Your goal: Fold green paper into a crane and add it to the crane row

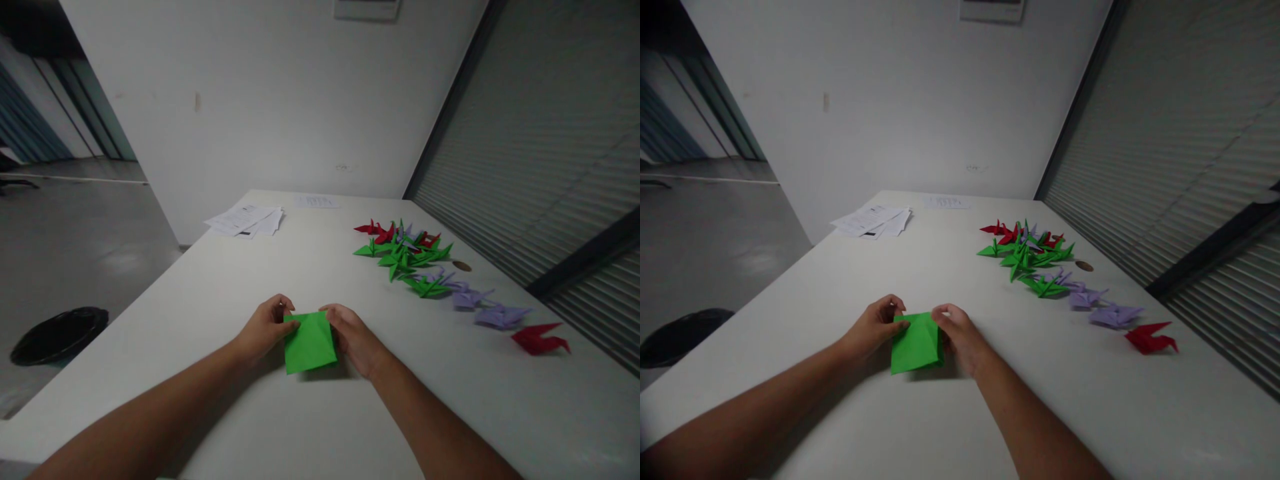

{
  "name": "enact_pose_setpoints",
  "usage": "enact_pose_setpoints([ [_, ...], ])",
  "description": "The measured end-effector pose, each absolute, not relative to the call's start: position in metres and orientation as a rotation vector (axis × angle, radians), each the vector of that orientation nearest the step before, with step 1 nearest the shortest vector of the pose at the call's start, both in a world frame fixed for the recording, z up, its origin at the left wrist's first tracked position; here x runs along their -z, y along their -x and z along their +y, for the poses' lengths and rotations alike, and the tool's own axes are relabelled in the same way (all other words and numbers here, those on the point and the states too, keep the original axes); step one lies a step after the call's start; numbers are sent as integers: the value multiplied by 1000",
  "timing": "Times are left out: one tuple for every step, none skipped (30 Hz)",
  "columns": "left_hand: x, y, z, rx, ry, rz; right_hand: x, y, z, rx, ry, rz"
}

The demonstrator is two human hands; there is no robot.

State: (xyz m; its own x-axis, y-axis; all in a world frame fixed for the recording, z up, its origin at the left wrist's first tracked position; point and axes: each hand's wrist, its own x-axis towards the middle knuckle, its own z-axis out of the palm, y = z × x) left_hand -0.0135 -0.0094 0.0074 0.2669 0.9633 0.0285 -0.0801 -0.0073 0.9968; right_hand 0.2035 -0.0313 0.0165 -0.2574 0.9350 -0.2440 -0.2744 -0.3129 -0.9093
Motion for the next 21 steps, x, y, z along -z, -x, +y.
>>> enact_pose_setpoints([
  [-7, 14, -9, -1062, -1303, 953, -18, -205, -32, -1733, 1062, -994],
  [-7, 14, -9, -1064, -1327, 958, -18, -206, -32, -1749, 1067, -1017],
  [-6, 14, -8, -1067, -1350, 961, -18, -206, -32, -1762, 1073, -1037],
  [-6, 15, -8, -1073, -1367, 958, -17, -207, -31, -1769, 1080, -1055],
  [-6, 15, -8, -1083, -1375, 952, -16, -207, -31, -1770, 1089, -1070],
  [-6, 15, -7, -1096, -1370, 945, -14, -206, -30, -1767, 1102, -1083],
  [-6, 14, -7, -1111, -1354, 938, -13, -206, -30, -1761, 1112, -1094],
  [-6, 14, -7, -1125, -1328, 933, -11, -206, -29, -1754, 1114, -1103],
  [-7, 14, -7, -1139, -1295, 931, -10, -205, -29, -1747, 1112, -1112],
  [-7, 13, -7, -1154, -1256, 931, -9, -204, -29, -1734, 1110, -1118],
  [-8, 13, -8, -1163, -1215, 934, -8, -203, -29, -1713, 1106, -1126],
  [-8, 12, -8, -1162, -1176, 937, -7, -202, -29, -1687, 1101, -1134],
  [-9, 11, -9, -1149, -1143, 942, -6, -200, -29, -1663, 1096, -1143],
  [-9, 11, -9, -1123, -1119, 951, -6, -198, -29, -1643, 1096, -1153],
  [-9, 10, -10, -1086, -1109, 964, -5, -196, -29, -1621, 1104, -1165],
  [-9, 9, -11, -1046, -1115, 981, -4, -195, -30, -1597, 1117, -1180],
  [-9, 8, -12, -1014, -1135, 1002, -4, -193, -30, -1570, 1131, -1196],
  [-9, 8, -13, -993, -1160, 1025, -3, -192, -30, -1539, 1145, -1212],
  [-9, 7, -13, -977, -1185, 1046, -3, -192, -30, -1505, 1157, -1227],
  [-9, 7, -13, -962, -1205, 1063, -3, -192, -29, -1474, 1167, -1239],
  [-10, 7, -13, -948, -1218, 1075, -4, -193, -28, -1458, 1173, -1248],
])
